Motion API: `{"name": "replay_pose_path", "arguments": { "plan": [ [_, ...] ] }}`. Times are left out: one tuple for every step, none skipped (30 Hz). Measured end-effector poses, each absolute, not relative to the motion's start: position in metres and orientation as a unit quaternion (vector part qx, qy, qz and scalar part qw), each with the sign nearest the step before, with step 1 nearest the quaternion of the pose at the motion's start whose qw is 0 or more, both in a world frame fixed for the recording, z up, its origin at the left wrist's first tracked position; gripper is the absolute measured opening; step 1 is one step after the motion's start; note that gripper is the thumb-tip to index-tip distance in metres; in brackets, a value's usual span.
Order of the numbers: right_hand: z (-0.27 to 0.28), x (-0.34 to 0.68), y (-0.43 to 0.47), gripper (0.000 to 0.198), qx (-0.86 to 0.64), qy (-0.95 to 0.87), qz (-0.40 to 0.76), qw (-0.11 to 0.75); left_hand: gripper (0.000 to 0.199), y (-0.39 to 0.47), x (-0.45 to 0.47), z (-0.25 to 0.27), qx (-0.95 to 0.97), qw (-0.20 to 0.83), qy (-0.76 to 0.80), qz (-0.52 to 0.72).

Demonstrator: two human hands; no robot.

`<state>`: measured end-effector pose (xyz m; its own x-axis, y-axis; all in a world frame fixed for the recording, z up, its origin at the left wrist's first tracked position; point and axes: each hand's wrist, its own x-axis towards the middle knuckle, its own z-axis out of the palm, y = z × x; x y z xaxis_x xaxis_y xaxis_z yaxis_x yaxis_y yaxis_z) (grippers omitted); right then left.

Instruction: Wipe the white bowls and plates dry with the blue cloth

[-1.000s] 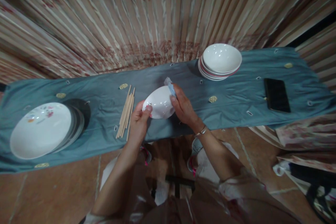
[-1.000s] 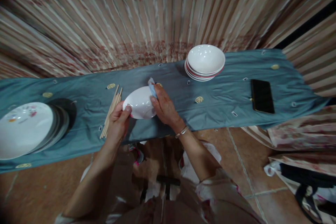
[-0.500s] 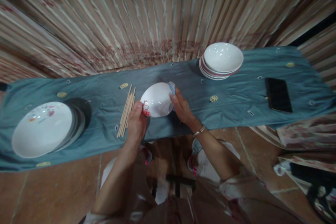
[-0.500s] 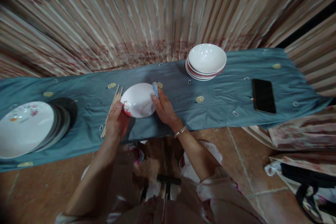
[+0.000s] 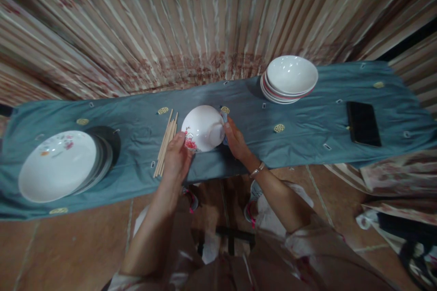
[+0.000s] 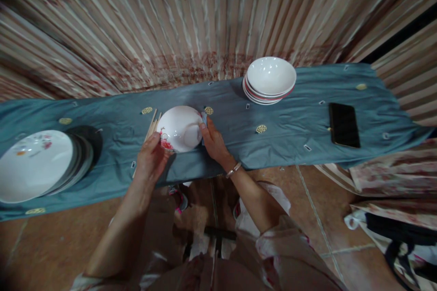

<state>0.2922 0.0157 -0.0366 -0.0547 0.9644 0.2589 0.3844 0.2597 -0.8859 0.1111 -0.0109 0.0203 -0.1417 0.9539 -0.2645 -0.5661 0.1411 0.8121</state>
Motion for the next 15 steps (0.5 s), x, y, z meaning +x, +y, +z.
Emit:
{"name": "replay_pose_path", "arguments": {
  "plan": [
    [-0.037,0.292,0.016,0.068,-0.52,-0.644,0.328,0.455,0.019,-0.011,0.11,0.02,0.216,0.62,0.437,0.615],
    [-0.037,0.291,0.016,0.068,-0.527,-0.63,0.341,0.457,0.019,-0.011,0.109,0.019,0.212,0.624,0.436,0.613],
    [-0.037,0.291,0.016,0.068,-0.533,-0.617,0.352,0.459,0.02,-0.01,0.108,0.019,0.21,0.627,0.434,0.611],
    [-0.036,0.29,0.015,0.068,-0.536,-0.612,0.358,0.458,0.02,-0.01,0.108,0.02,0.208,0.63,0.432,0.611],
    [-0.035,0.289,0.014,0.068,-0.538,-0.609,0.361,0.458,0.019,-0.01,0.108,0.02,0.204,0.632,0.43,0.611],
    [-0.034,0.289,0.014,0.068,-0.538,-0.606,0.364,0.459,0.018,-0.01,0.108,0.021,0.197,0.635,0.429,0.611],
    [-0.033,0.288,0.013,0.069,-0.537,-0.604,0.366,0.462,0.017,-0.01,0.108,0.023,0.189,0.638,0.429,0.61],
    [-0.032,0.288,0.013,0.069,-0.535,-0.602,0.367,0.466,0.015,-0.009,0.109,0.024,0.18,0.644,0.43,0.607],
    [-0.031,0.288,0.012,0.07,-0.533,-0.6,0.368,0.47,0.014,-0.009,0.11,0.026,0.171,0.649,0.431,0.603],
    [-0.031,0.288,0.012,0.07,-0.532,-0.598,0.369,0.473,0.014,-0.008,0.111,0.027,0.16,0.655,0.433,0.597],
    [-0.03,0.288,0.012,0.071,-0.533,-0.595,0.369,0.475,0.014,-0.008,0.112,0.029,0.151,0.662,0.435,0.592],
    [-0.03,0.287,0.012,0.071,-0.534,-0.593,0.369,0.475,0.014,-0.007,0.113,0.029,0.143,0.667,0.437,0.587],
    [-0.03,0.287,0.012,0.071,-0.536,-0.592,0.369,0.475,0.015,-0.006,0.114,0.03,0.135,0.672,0.437,0.583],
    [-0.031,0.287,0.012,0.071,-0.538,-0.591,0.369,0.475,0.017,-0.006,0.114,0.03,0.129,0.675,0.436,0.58],
    [-0.031,0.287,0.012,0.07,-0.538,-0.591,0.369,0.475,0.018,-0.005,0.115,0.031,0.124,0.679,0.435,0.579]
  ]
}}
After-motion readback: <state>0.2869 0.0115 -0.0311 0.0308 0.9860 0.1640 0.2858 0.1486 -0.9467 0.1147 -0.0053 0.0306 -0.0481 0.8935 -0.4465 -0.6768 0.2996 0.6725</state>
